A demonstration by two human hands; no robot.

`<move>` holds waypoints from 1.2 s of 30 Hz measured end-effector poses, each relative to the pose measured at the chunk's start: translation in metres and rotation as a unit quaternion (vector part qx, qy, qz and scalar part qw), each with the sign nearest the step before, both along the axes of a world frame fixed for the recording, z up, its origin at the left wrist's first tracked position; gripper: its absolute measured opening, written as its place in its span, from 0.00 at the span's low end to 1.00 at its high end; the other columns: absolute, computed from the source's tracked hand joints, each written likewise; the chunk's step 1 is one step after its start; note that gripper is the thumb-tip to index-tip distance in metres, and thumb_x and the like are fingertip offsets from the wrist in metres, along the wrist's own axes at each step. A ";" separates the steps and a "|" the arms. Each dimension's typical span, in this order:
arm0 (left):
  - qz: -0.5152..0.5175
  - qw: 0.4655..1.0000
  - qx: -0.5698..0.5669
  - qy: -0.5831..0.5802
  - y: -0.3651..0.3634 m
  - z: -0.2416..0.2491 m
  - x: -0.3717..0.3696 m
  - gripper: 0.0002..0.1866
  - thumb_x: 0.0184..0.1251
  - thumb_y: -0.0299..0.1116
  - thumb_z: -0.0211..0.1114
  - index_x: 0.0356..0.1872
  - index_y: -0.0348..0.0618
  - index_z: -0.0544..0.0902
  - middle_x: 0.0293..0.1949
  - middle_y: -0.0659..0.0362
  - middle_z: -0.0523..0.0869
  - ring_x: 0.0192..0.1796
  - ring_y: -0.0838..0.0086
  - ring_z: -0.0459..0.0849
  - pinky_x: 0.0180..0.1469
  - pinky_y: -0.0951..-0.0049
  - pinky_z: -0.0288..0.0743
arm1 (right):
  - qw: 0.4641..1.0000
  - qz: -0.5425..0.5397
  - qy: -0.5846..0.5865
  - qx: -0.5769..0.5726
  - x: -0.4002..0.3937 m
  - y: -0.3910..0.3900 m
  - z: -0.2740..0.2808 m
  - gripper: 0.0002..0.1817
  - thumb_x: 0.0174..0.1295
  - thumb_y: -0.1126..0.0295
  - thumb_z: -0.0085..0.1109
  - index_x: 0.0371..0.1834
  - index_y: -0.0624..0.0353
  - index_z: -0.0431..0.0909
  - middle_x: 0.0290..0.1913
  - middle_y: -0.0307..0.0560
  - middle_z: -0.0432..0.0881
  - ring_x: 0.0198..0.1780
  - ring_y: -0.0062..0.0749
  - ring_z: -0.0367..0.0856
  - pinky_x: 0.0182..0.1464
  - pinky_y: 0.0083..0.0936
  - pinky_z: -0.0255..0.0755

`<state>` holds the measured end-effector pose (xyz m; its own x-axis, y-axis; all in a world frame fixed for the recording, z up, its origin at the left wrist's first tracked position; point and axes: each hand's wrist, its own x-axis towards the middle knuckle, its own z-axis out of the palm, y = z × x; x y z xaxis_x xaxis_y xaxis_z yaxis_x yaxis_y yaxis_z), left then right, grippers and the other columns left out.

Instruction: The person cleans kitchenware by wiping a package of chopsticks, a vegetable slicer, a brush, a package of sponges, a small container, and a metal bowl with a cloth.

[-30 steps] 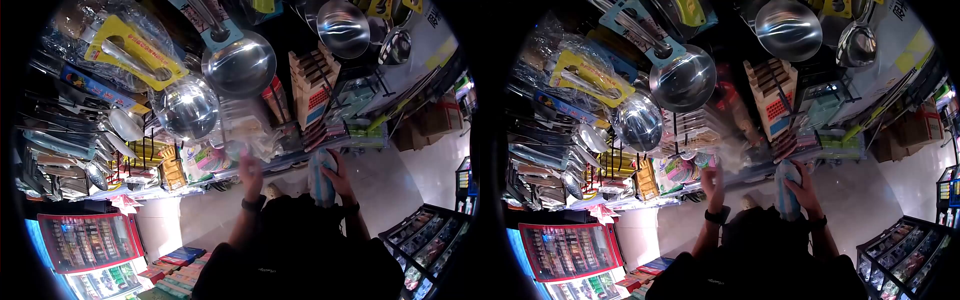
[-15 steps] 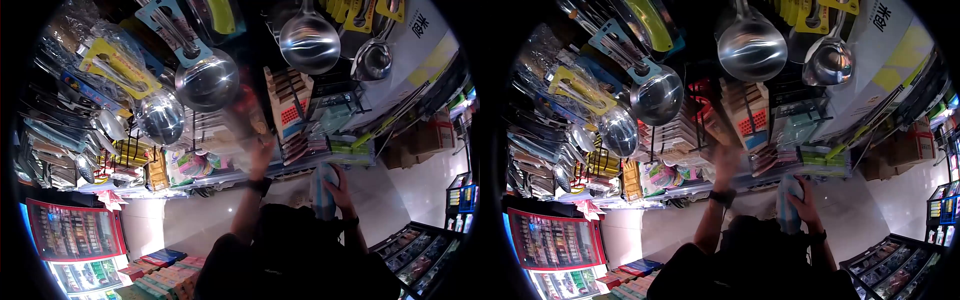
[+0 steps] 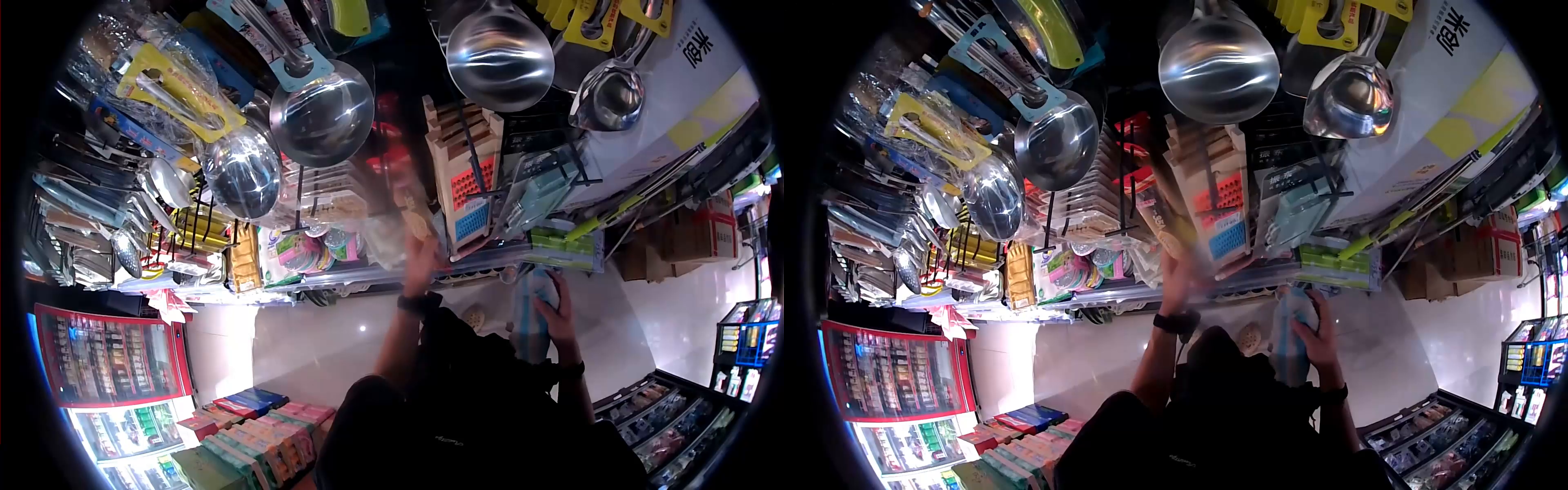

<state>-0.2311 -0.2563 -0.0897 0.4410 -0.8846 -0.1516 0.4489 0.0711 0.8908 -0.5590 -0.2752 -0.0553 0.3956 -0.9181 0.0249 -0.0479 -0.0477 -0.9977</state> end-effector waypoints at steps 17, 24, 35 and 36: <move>0.017 0.984 0.013 -0.175 0.075 0.019 -0.001 0.14 0.71 0.30 0.66 0.50 0.41 0.72 0.35 0.64 0.77 0.33 0.81 0.77 0.34 0.79 0.74 | 0.995 0.094 0.012 0.008 0.082 -0.013 0.041 0.32 0.63 0.73 0.63 0.70 0.62 0.65 0.63 0.47 0.73 0.64 0.32 0.71 0.66 0.29 0.64; -0.045 0.986 0.004 -0.162 0.094 -0.006 0.028 0.14 0.69 0.31 0.68 0.50 0.41 0.74 0.34 0.64 0.77 0.33 0.79 0.78 0.37 0.76 0.75 | 0.990 0.096 -0.027 -0.102 0.150 -0.008 0.094 0.31 0.61 0.73 0.65 0.69 0.64 0.66 0.63 0.50 0.74 0.62 0.36 0.74 0.65 0.33 0.67; -0.073 0.925 -0.014 -0.374 0.100 0.031 0.044 0.22 0.65 0.31 0.70 0.57 0.40 0.74 0.42 0.48 0.85 0.42 0.63 0.84 0.47 0.65 0.78 | 0.887 0.142 0.118 -0.423 0.210 0.022 0.063 0.31 0.49 0.70 0.69 0.61 0.56 0.76 0.57 0.52 0.76 0.58 0.54 0.76 0.60 0.45 0.72; -0.083 0.918 -0.029 -0.387 0.100 0.032 0.050 0.22 0.65 0.31 0.70 0.58 0.40 0.74 0.42 0.48 0.85 0.42 0.63 0.84 0.48 0.65 0.78 | 0.885 0.180 0.122 -0.412 0.207 0.027 0.058 0.32 0.48 0.68 0.71 0.62 0.54 0.77 0.57 0.51 0.76 0.59 0.53 0.76 0.62 0.45 0.72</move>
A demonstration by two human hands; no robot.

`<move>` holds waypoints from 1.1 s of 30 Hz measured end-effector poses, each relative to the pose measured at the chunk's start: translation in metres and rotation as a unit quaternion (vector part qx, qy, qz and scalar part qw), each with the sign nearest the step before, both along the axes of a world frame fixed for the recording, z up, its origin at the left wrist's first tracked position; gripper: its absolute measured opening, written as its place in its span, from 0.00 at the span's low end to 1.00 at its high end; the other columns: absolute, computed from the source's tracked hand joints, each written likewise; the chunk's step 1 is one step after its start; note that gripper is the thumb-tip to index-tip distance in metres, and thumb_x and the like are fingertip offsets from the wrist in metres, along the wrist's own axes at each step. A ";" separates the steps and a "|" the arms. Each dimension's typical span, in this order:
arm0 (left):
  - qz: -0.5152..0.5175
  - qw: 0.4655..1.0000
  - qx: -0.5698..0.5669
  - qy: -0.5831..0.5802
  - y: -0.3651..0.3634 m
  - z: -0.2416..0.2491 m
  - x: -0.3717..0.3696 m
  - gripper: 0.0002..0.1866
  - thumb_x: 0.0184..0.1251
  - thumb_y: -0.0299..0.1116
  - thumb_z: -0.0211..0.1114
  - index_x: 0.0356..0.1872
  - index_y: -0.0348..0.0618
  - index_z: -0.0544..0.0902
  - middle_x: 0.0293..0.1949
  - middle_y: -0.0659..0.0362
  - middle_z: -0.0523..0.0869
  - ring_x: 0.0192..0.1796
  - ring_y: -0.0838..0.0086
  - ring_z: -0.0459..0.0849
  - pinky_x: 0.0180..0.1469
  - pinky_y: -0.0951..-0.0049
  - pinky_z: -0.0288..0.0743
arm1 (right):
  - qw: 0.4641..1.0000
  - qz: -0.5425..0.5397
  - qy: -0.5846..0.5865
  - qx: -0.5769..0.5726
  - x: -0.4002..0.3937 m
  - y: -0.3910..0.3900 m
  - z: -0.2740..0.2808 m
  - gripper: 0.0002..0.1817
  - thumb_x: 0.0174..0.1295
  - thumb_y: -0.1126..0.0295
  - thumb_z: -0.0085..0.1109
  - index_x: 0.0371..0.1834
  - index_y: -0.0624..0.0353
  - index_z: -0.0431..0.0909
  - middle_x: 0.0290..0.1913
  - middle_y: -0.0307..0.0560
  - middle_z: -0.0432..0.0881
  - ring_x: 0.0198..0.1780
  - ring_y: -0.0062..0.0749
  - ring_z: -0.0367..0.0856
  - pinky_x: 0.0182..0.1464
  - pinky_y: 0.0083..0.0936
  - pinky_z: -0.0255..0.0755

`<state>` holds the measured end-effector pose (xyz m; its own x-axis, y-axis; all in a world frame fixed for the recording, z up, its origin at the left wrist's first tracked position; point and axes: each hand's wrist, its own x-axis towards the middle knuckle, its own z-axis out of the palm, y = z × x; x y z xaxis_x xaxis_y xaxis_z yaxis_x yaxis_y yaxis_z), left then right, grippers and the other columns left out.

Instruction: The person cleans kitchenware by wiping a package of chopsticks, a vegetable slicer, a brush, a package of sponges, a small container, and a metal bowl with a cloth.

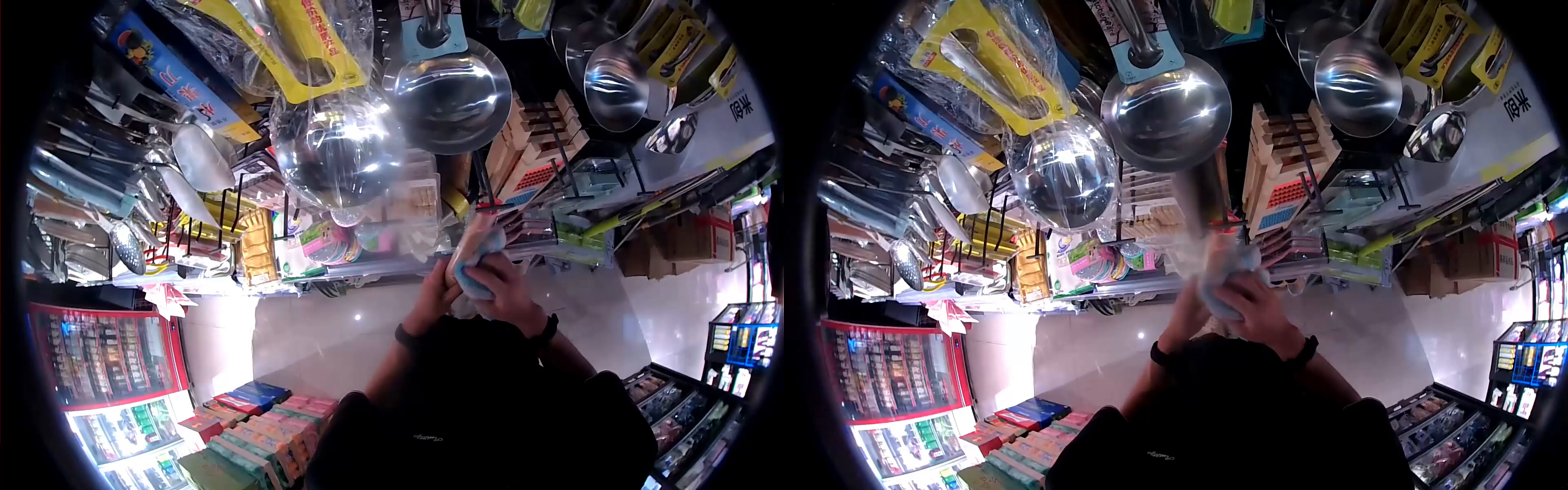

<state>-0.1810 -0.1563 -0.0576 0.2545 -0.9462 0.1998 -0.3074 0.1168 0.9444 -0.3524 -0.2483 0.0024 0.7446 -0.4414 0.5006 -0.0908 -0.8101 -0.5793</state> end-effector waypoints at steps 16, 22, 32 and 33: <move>-0.299 0.919 0.154 0.203 0.009 -0.002 0.023 0.24 0.57 0.27 0.72 0.56 0.38 0.79 0.48 0.61 0.84 0.49 0.79 0.80 0.52 0.70 0.76 | 0.958 -0.178 -0.164 0.154 -0.011 0.028 0.028 0.29 0.50 0.74 0.75 0.57 0.60 0.73 0.50 0.55 0.78 0.50 0.47 0.80 0.53 0.37 0.75; -0.341 0.927 0.053 0.146 -0.002 0.018 0.031 0.23 0.57 0.30 0.73 0.54 0.37 0.80 0.49 0.59 0.85 0.51 0.78 0.80 0.55 0.72 0.75 | 0.983 -0.101 -0.090 0.126 -0.004 0.041 0.010 0.29 0.50 0.68 0.77 0.55 0.57 0.76 0.52 0.54 0.81 0.53 0.48 0.82 0.53 0.38 0.77; -0.295 0.931 0.051 0.210 -0.003 0.032 -0.005 0.22 0.52 0.23 0.59 0.51 0.33 0.80 0.39 0.59 0.84 0.41 0.76 0.80 0.45 0.73 0.74 | 0.978 -0.001 -0.046 0.206 -0.046 -0.009 0.016 0.27 0.54 0.67 0.72 0.58 0.60 0.76 0.56 0.52 0.79 0.58 0.44 0.79 0.60 0.36 0.72; -0.295 0.932 0.057 0.203 -0.005 0.035 -0.010 0.21 0.52 0.23 0.59 0.51 0.33 0.80 0.38 0.59 0.84 0.40 0.76 0.80 0.44 0.73 0.74 | 0.966 -0.009 -0.084 0.244 -0.052 -0.014 0.022 0.27 0.55 0.68 0.72 0.58 0.61 0.76 0.55 0.51 0.79 0.58 0.43 0.79 0.60 0.35 0.71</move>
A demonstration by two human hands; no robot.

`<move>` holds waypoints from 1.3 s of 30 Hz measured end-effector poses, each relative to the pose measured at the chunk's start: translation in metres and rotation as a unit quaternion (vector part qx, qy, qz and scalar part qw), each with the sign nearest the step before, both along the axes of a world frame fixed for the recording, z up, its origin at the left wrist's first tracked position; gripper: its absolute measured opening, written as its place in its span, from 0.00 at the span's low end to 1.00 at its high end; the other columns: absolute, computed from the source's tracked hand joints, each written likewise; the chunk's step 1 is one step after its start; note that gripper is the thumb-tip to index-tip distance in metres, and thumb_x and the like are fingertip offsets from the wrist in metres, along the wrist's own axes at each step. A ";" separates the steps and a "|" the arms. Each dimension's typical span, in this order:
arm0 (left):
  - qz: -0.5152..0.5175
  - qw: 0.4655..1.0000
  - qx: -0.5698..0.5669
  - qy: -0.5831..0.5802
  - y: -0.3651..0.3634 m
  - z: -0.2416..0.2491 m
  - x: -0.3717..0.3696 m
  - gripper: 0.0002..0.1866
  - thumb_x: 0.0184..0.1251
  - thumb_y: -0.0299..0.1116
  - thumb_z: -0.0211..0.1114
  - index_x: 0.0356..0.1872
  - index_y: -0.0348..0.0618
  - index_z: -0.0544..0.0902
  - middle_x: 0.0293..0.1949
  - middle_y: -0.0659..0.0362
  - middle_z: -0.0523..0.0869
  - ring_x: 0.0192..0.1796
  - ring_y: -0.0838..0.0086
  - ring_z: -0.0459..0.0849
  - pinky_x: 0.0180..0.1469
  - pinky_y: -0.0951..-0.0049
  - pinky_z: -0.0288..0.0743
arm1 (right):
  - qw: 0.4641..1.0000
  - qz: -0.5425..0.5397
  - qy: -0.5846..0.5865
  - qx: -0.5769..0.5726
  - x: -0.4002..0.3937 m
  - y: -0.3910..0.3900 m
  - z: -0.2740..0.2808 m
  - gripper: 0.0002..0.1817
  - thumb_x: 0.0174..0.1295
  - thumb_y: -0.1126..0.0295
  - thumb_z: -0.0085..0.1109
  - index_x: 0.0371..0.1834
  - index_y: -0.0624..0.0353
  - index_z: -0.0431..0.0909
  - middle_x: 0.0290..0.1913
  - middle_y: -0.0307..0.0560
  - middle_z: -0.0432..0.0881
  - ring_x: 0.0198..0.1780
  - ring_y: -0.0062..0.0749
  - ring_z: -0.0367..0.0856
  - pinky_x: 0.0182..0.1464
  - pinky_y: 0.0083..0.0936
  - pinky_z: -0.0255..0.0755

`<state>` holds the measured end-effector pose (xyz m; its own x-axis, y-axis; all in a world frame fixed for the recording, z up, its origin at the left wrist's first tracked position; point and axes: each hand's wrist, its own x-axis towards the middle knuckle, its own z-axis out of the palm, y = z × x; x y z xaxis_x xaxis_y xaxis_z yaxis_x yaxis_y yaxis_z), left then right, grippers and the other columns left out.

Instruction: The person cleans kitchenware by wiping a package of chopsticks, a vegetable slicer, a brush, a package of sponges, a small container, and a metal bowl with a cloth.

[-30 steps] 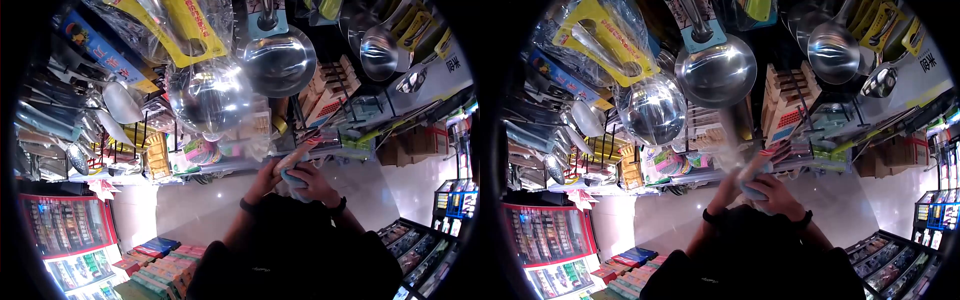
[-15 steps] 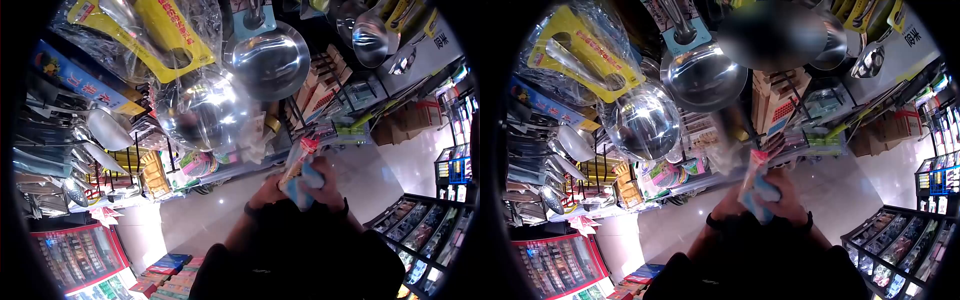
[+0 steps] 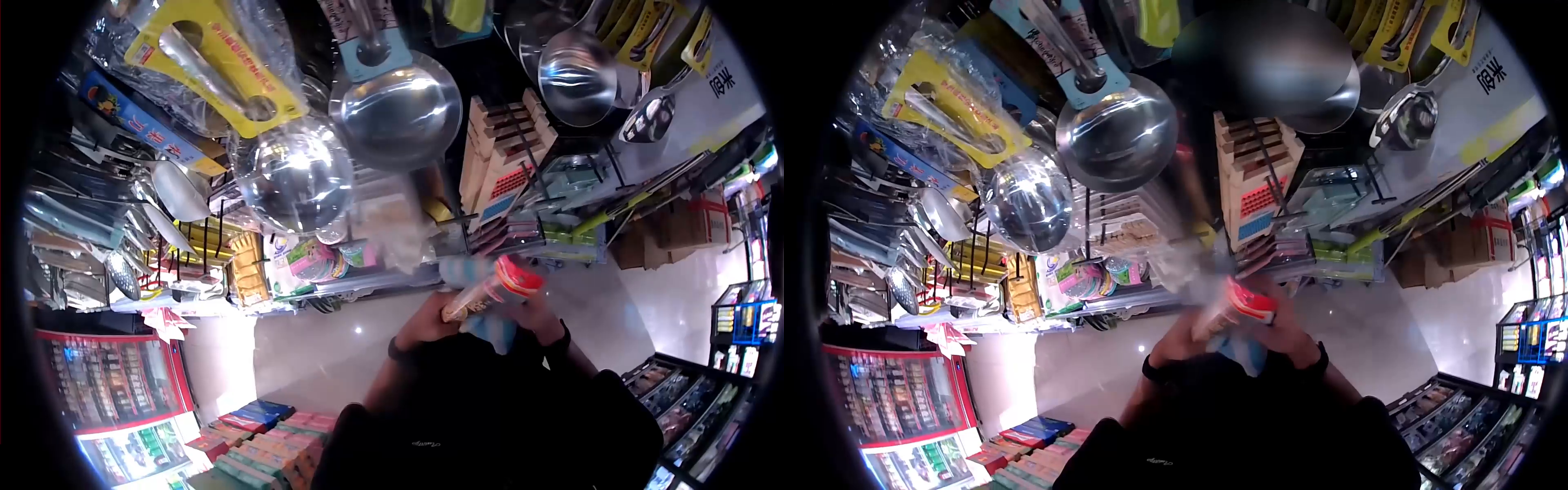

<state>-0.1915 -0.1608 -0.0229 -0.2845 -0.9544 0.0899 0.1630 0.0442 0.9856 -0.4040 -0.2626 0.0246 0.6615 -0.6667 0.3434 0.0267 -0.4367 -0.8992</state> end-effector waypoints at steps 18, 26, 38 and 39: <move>0.120 0.989 0.012 -0.082 -0.034 0.011 -0.084 0.15 0.60 0.27 0.65 0.48 0.36 0.83 0.47 0.58 0.86 0.50 0.77 0.82 0.50 0.70 0.76 | 0.977 0.197 0.027 -0.075 -0.046 -0.073 0.018 0.24 0.59 0.68 0.67 0.58 0.60 0.74 0.55 0.51 0.78 0.55 0.51 0.78 0.59 0.38 0.73; 0.101 0.982 0.041 -0.157 -0.044 0.010 -0.085 0.15 0.61 0.30 0.69 0.48 0.36 0.83 0.45 0.58 0.87 0.47 0.75 0.83 0.48 0.71 0.78 | 0.987 0.105 -0.122 -0.028 -0.062 -0.077 0.043 0.34 0.54 0.69 0.72 0.64 0.64 0.69 0.56 0.54 0.79 0.55 0.47 0.79 0.58 0.42 0.70; 0.218 0.949 -0.165 -0.158 -0.040 0.054 -0.070 0.13 0.51 0.28 0.71 0.39 0.40 0.83 0.37 0.52 0.84 0.45 0.59 0.84 0.50 0.60 0.75 | 0.984 0.157 -0.074 0.025 -0.032 -0.060 -0.016 0.31 0.55 0.71 0.64 0.64 0.64 0.72 0.58 0.58 0.77 0.59 0.54 0.76 0.62 0.44 0.69; 0.186 0.961 -0.151 -0.137 -0.036 0.048 -0.065 0.11 0.51 0.29 0.70 0.36 0.40 0.82 0.33 0.53 0.83 0.40 0.61 0.84 0.45 0.62 0.76 | 0.985 0.161 -0.056 0.033 -0.032 -0.060 -0.021 0.32 0.55 0.63 0.63 0.63 0.66 0.71 0.60 0.58 0.77 0.59 0.52 0.77 0.63 0.41 0.68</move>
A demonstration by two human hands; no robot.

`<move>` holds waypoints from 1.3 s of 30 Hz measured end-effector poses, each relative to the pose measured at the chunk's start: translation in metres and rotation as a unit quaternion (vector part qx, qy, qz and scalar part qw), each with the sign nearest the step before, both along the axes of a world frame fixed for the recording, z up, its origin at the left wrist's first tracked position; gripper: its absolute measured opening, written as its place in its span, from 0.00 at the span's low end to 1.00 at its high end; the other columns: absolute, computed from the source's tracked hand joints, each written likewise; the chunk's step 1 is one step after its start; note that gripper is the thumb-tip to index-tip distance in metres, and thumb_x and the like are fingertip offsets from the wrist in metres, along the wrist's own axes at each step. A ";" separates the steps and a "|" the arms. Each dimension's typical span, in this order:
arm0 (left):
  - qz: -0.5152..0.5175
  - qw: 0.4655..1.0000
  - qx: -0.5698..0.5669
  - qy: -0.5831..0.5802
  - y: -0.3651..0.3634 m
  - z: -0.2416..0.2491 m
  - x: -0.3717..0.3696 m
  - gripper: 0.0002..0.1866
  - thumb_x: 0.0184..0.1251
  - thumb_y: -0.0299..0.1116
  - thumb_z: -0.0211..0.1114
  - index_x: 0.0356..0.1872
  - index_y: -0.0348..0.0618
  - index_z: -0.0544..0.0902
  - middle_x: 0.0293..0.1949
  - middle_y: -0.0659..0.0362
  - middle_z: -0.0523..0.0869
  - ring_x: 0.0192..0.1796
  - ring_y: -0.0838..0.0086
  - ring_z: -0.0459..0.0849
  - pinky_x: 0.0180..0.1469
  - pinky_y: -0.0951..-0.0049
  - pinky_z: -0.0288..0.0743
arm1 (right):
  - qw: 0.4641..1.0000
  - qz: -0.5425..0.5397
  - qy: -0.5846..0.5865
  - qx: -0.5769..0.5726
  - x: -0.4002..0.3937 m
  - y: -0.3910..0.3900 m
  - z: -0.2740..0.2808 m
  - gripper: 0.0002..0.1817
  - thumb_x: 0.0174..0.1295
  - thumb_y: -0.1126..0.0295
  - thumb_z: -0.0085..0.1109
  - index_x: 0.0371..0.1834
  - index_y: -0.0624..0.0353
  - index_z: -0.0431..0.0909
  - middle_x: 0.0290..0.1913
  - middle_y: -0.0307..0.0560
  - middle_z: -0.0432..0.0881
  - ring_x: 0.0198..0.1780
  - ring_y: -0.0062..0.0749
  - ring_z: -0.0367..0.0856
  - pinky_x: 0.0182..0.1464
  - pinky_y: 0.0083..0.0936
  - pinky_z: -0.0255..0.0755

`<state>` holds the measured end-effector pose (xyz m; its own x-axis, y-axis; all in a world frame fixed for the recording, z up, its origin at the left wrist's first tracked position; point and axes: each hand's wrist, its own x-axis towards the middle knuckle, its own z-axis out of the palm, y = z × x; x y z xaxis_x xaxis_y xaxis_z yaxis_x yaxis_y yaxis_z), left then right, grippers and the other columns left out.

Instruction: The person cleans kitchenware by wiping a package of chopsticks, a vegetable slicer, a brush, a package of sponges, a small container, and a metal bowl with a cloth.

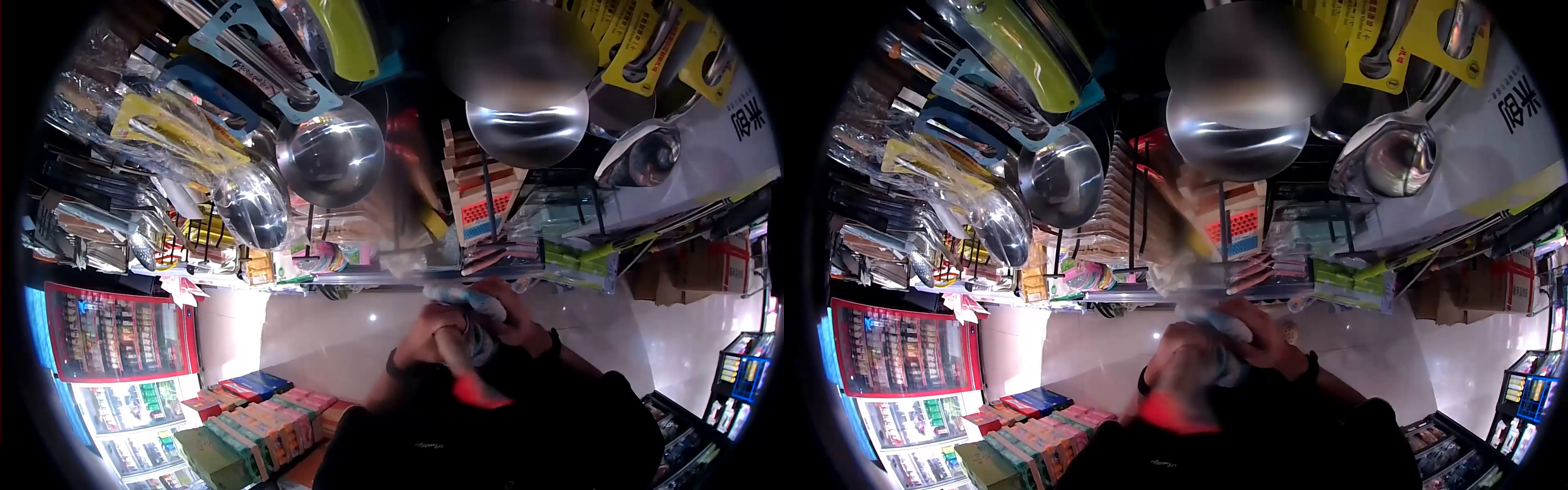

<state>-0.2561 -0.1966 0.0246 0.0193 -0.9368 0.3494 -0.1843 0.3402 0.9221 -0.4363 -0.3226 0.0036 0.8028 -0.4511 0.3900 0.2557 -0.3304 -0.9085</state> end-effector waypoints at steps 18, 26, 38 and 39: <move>0.129 0.934 0.080 0.323 0.024 0.004 -0.011 0.08 0.56 0.22 0.66 0.27 0.38 0.74 0.30 0.55 0.78 0.29 0.67 0.78 0.36 0.65 0.73 | 0.985 0.004 0.106 0.133 -0.005 -0.005 -0.004 0.31 0.59 0.77 0.66 0.68 0.62 0.70 0.60 0.48 0.80 0.60 0.33 0.77 0.64 0.30 0.69; 0.142 0.971 0.191 -0.030 0.017 0.004 -0.005 0.17 0.53 0.32 0.70 0.44 0.38 0.83 0.36 0.48 0.88 0.36 0.61 0.88 0.41 0.63 0.79 | 0.985 -0.074 -0.125 0.096 -0.034 0.012 0.059 0.40 0.60 0.67 0.71 0.72 0.66 0.58 0.66 0.56 0.71 0.67 0.44 0.69 0.68 0.41 0.61; 0.107 0.981 0.111 -0.118 0.019 -0.041 -0.007 0.15 0.52 0.37 0.73 0.37 0.40 0.83 0.29 0.49 0.84 0.33 0.49 0.84 0.36 0.58 0.76 | 0.997 -0.035 0.011 -0.074 -0.008 0.012 -0.002 0.26 0.57 0.64 0.72 0.59 0.55 0.78 0.60 0.52 0.79 0.60 0.49 0.80 0.60 0.37 0.74; 0.105 0.981 0.102 -0.129 0.018 -0.041 -0.005 0.14 0.52 0.36 0.72 0.37 0.40 0.83 0.29 0.48 0.83 0.33 0.49 0.84 0.36 0.58 0.76 | 0.992 -0.032 0.072 -0.094 -0.009 0.012 -0.009 0.26 0.57 0.64 0.72 0.59 0.55 0.78 0.59 0.52 0.80 0.60 0.49 0.80 0.60 0.38 0.74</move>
<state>-0.2608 -0.1786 -0.0162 0.1539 -0.9727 0.1738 -0.4671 0.0834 0.8803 -0.4455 -0.3108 -0.0058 0.8278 -0.4333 0.3563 0.1012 -0.5092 -0.8547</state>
